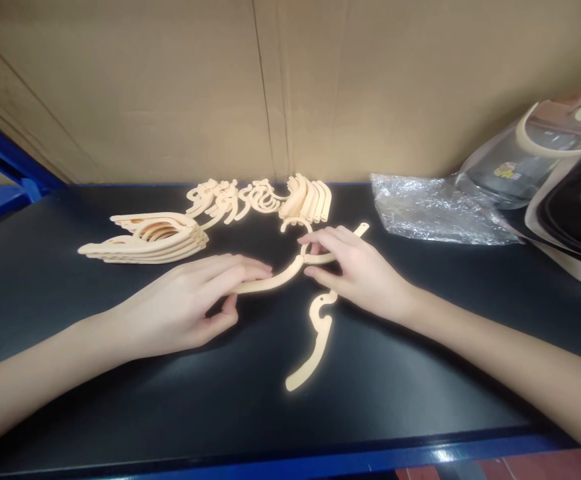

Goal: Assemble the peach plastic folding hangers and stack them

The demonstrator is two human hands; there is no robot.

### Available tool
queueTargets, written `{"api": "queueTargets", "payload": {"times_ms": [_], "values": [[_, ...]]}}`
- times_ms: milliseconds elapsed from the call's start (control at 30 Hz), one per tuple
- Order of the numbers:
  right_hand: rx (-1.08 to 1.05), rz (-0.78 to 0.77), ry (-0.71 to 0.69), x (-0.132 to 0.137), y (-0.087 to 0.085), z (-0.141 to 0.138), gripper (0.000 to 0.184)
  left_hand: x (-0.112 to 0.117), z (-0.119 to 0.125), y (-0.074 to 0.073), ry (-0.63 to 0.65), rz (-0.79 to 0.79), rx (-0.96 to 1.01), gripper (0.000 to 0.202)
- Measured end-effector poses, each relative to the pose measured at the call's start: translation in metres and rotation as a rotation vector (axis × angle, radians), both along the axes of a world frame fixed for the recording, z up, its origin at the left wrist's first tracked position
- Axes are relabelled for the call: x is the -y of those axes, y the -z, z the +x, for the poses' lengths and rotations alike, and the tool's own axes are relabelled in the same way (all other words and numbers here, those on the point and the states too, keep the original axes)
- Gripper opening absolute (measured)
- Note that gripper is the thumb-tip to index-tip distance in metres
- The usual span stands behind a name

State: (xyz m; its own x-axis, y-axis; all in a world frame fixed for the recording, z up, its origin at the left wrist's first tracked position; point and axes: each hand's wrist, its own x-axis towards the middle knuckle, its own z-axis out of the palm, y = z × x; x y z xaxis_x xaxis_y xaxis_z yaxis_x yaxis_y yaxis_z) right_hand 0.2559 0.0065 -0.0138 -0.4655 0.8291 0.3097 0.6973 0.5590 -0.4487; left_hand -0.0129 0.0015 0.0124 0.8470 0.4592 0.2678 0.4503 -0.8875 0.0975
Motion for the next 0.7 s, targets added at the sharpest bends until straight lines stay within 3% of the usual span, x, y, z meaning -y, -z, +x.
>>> {"api": "queueTargets", "payload": {"times_ms": [233,433,533,700], "values": [[0.028,0.04,-0.203,0.007,-0.005,-0.003,0.029,-0.006,-0.001,0.004,0.005,0.036,-0.019,0.038],[0.041,0.054,-0.384,0.011,-0.006,-0.005,0.031,-0.01,-0.002,0.003,-0.166,0.261,-0.008,0.025],[0.067,0.023,-0.419,0.014,-0.007,-0.007,0.035,-0.01,-0.003,0.004,-0.242,0.237,-0.041,0.029],[0.153,0.116,-0.352,0.014,-0.012,-0.005,0.045,-0.01,-0.005,0.006,-0.236,0.226,-0.071,0.033]]}}
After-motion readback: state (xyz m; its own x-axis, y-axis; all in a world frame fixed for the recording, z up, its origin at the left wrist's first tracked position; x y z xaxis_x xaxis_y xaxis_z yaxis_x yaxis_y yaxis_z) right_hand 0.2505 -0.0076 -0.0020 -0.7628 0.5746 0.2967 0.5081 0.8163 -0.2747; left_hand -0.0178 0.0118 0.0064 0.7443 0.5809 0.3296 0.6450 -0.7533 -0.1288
